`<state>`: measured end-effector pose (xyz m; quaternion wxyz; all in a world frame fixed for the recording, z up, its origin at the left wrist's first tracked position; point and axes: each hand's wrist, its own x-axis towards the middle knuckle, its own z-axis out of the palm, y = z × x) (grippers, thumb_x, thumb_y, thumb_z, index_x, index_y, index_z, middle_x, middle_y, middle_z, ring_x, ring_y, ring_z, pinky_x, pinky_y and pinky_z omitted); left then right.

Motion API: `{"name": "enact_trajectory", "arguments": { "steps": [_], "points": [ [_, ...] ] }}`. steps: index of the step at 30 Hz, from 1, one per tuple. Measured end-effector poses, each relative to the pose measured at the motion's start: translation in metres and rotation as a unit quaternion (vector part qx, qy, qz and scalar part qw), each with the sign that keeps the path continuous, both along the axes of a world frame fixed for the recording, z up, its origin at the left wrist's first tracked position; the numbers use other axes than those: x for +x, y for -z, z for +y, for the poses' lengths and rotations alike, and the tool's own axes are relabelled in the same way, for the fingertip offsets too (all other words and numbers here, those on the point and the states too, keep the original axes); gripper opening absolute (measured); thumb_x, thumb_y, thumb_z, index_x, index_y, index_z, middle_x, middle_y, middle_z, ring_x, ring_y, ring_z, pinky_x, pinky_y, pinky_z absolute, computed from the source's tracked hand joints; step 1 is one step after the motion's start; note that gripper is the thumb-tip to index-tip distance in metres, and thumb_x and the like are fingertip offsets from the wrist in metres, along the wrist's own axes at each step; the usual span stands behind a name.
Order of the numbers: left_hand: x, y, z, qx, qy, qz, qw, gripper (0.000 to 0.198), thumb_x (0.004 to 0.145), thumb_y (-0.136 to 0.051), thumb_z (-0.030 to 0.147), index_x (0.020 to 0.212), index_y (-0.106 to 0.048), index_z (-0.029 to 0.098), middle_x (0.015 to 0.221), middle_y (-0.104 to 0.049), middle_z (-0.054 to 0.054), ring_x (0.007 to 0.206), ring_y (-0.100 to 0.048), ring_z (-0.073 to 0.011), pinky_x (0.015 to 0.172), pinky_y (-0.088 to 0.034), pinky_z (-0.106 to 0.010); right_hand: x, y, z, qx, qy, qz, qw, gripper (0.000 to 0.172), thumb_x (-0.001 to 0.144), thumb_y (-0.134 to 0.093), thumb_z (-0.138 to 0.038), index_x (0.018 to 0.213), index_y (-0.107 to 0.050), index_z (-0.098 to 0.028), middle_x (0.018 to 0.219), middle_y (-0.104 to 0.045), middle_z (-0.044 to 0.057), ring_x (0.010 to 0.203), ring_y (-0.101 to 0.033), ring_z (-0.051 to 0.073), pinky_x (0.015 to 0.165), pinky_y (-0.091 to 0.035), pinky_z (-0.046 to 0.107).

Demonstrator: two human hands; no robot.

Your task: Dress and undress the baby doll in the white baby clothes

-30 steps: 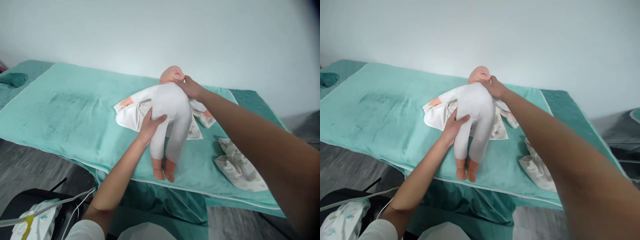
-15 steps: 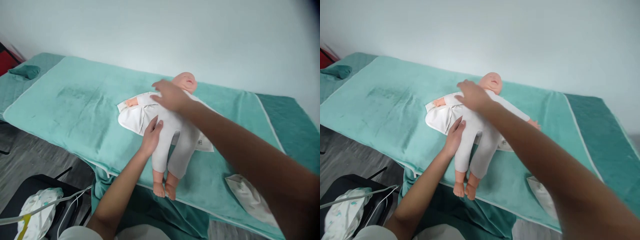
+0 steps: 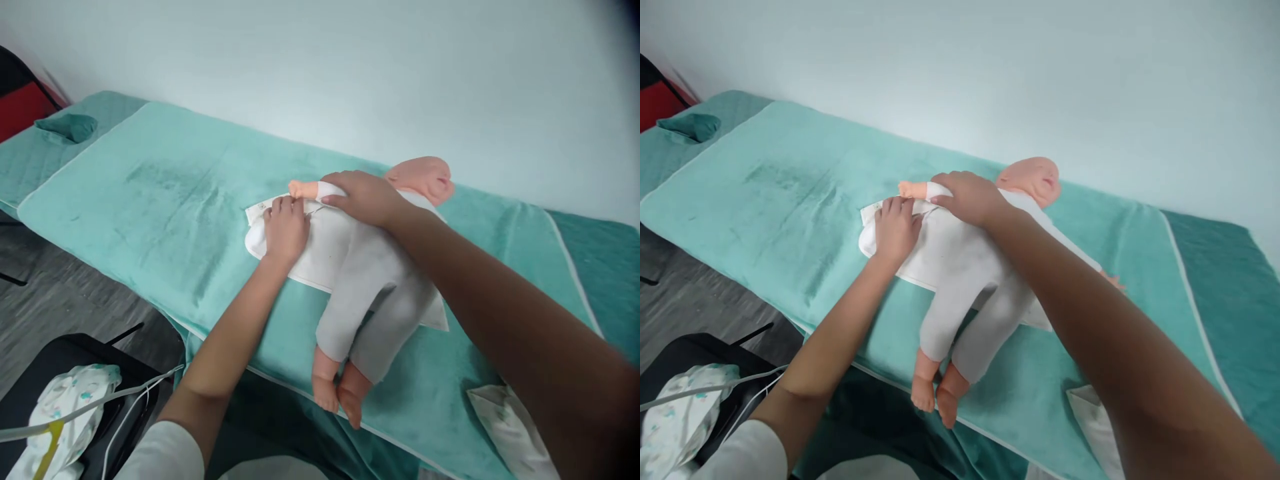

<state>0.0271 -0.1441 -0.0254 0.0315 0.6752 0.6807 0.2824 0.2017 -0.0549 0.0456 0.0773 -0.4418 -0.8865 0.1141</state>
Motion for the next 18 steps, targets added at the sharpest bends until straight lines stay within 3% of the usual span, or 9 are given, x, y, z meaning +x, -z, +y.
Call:
{"name": "enact_trajectory", "arguments": {
  "steps": [5,11,14,18],
  "points": [
    [-0.019,0.01,0.017,-0.019,-0.071,0.044,0.996,0.021,0.103,-0.053,0.03,0.108,-0.07,0.019,0.12,-0.069,-0.017,0.121,-0.058,-0.037,0.098,-0.046,-0.052,0.004,-0.002,-0.011,-0.029,0.015,-0.036,0.999,0.049,0.1,-0.046,-0.051,0.142,-0.065,-0.032,0.132,-0.071,0.009,0.124,-0.06,0.037,0.098,-0.045,0.05],
    [-0.027,0.02,0.015,0.085,-0.112,-0.079,0.987,0.016,0.104,-0.049,0.023,0.096,-0.063,0.022,0.1,-0.071,-0.009,0.1,-0.064,-0.027,0.089,-0.047,-0.04,-0.004,-0.004,-0.02,-0.035,0.025,-0.07,0.997,0.043,0.099,-0.051,-0.058,0.122,-0.075,-0.03,0.121,-0.074,0.007,0.114,-0.064,0.033,0.089,-0.044,0.043],
    [-0.024,0.021,0.014,0.119,-0.076,-0.086,0.986,0.016,0.105,-0.047,0.023,0.099,-0.062,0.022,0.1,-0.07,-0.008,0.097,-0.065,-0.0246,0.086,-0.048,-0.036,-0.011,-0.001,-0.02,0.013,0.03,-0.112,0.993,0.045,0.102,-0.047,-0.056,0.122,-0.072,-0.024,0.12,-0.074,0.012,0.112,-0.064,0.035,0.088,-0.044,0.044],
    [-0.009,0.018,0.008,0.094,0.065,-0.002,0.993,0.022,0.108,-0.042,0.031,0.104,-0.062,0.021,0.105,-0.071,-0.01,0.095,-0.067,-0.0245,0.083,-0.048,-0.036,-0.034,0.007,-0.018,0.074,0.062,-0.172,0.98,0.036,0.102,-0.05,-0.038,0.124,-0.064,-0.012,0.113,-0.074,0.022,0.106,-0.067,0.037,0.086,-0.046,0.043]
  ]
}}
